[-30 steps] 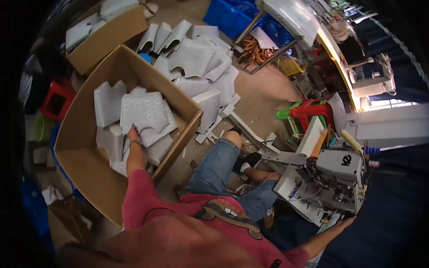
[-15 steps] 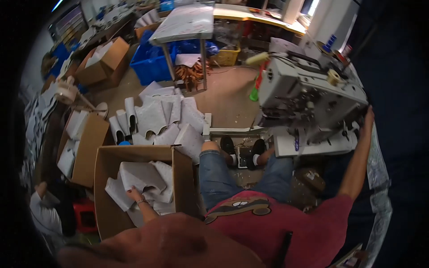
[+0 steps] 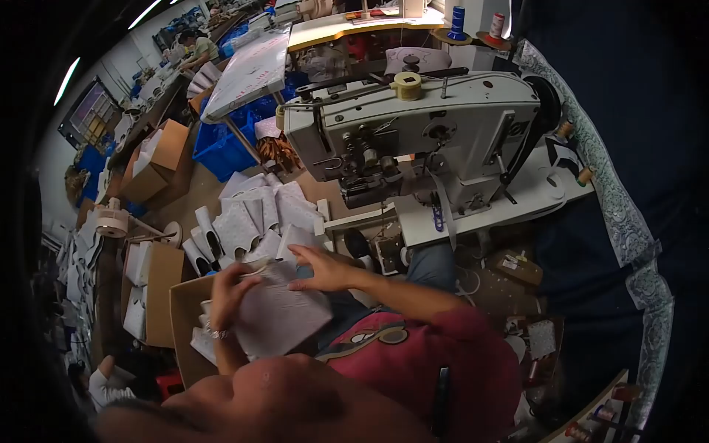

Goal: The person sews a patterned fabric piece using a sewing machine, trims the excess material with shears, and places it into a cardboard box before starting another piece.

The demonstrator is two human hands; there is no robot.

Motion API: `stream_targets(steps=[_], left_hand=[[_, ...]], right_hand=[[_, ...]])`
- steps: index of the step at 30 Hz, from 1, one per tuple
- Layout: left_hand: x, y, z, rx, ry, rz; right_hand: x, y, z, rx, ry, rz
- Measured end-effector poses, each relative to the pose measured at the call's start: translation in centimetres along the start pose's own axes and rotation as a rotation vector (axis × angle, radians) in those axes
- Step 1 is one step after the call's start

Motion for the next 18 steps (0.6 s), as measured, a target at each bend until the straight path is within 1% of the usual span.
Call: stream_targets(steps=[2, 3, 4, 5, 7, 8, 10, 11, 12, 14, 15, 16, 17, 18], left_hand=[[1.0, 5.9, -3.0, 0.151, 0.062, 0.065], [1.3, 7.1, -3.7, 0.054, 0.063, -0.028], [1.6, 7.9, -4.7, -0.044, 0.072, -0.111], [2.1, 7.8, -5.2, -0.180, 0.228, -0.190], [6.9, 6.9, -5.5, -0.374, 0.381, -0.582], [13.5, 7.5, -5.8, -0.248, 0.108, -0.475], [14.0, 9.4, -4.8, 0.260, -0.182, -0.346], [15.5, 10.6, -4.5, 0.181, -0.190, -0.181], [17.0, 11.6, -4.8, 0.232, -0.162, -0.201], [18.5, 11.8, -5.6, 0.059, 0.002, -0.462], [17.6, 11.7, -5.4, -0.120, 0.282, -0.458], [17.6, 12.2, -6.0, -0.065, 0.310, -0.449], [18.8, 12.4, -6.8, 0.040, 0.092, -0.270], [19.3, 12.9, -7.0, 0.144, -0.135, -0.102]], right_hand=[[-3.0, 0.8, 1.2, -0.003, 0.116, 0.159], [-4.5, 0.7, 2.2, -0.011, 0.106, 0.149], [-7.6, -0.2, 3.7, -0.065, 0.312, -0.174], [-10.3, -1.2, 5.4, -0.117, 0.519, -0.493], [-13.3, -4.1, 8.0, -0.261, 0.665, -0.658], [-13.6, -5.1, 8.8, -0.260, 0.661, -0.760], [-15.7, -6.7, 10.6, -0.296, 0.683, -0.740], [-16.9, -6.8, 11.5, -0.337, 0.701, -0.731], [-18.1, -6.9, 11.9, -0.398, 0.693, -0.749], [-19.8, -7.8, 13.2, -0.334, 0.843, 0.220], [-16.0, -7.7, 12.4, -0.389, 0.673, 0.411], [-14.0, -7.0, 11.0, -0.365, 0.461, 0.558], [-12.5, -5.9, 9.5, -0.327, 0.246, 0.707], [-12.8, -4.3, 8.2, -0.225, 0.213, 0.639]])
Point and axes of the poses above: each hand's wrist, its own z-axis away from the middle knuckle, its own y-axis out of the palm, x = y × z, the point moved 6 cm from there along -z, towards the middle knuckle, and after that the axes turned 3 degrees about -z, right-handed, at the moved point
